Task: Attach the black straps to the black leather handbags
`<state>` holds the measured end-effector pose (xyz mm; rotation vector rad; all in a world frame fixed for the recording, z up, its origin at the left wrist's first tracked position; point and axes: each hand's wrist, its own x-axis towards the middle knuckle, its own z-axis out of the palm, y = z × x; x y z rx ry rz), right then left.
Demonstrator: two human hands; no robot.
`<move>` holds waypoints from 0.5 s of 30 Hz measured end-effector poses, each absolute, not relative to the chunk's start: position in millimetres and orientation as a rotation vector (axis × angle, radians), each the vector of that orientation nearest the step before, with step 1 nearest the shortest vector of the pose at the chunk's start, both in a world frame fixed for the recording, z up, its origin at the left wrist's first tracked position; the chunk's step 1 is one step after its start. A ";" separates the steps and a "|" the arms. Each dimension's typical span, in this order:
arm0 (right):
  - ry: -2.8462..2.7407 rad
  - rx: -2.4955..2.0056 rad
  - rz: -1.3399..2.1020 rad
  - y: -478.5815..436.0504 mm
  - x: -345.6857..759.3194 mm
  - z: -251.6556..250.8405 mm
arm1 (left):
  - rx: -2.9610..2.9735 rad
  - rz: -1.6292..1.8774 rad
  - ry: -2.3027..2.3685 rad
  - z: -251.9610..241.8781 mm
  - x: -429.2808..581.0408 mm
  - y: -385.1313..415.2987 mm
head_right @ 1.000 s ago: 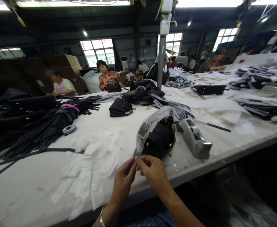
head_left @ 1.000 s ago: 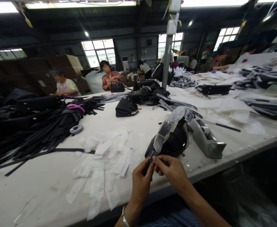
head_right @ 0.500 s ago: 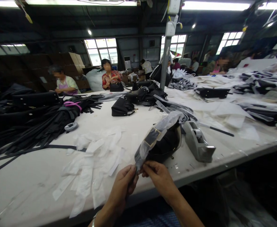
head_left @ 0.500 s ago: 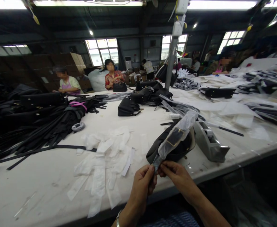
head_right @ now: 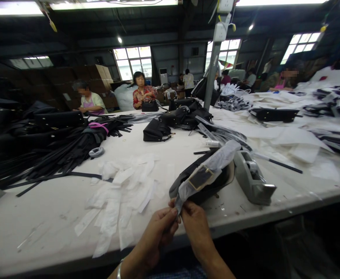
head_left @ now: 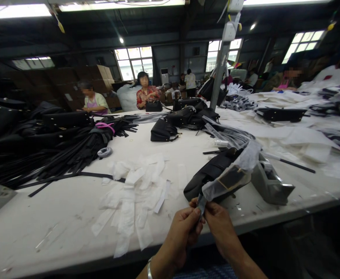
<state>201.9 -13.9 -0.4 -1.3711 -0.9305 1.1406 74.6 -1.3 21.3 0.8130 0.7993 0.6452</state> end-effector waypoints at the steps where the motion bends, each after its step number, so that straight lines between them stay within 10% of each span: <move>1: -0.936 -1.389 1.153 -13.2 203.7 1.9 | 0.811 0.638 0.793 20.7 75.0 -1.7; 15: -0.640 -0.934 1.777 -15.8 208.2 41.9 | 0.488 0.648 0.720 16.1 75.7 -1.5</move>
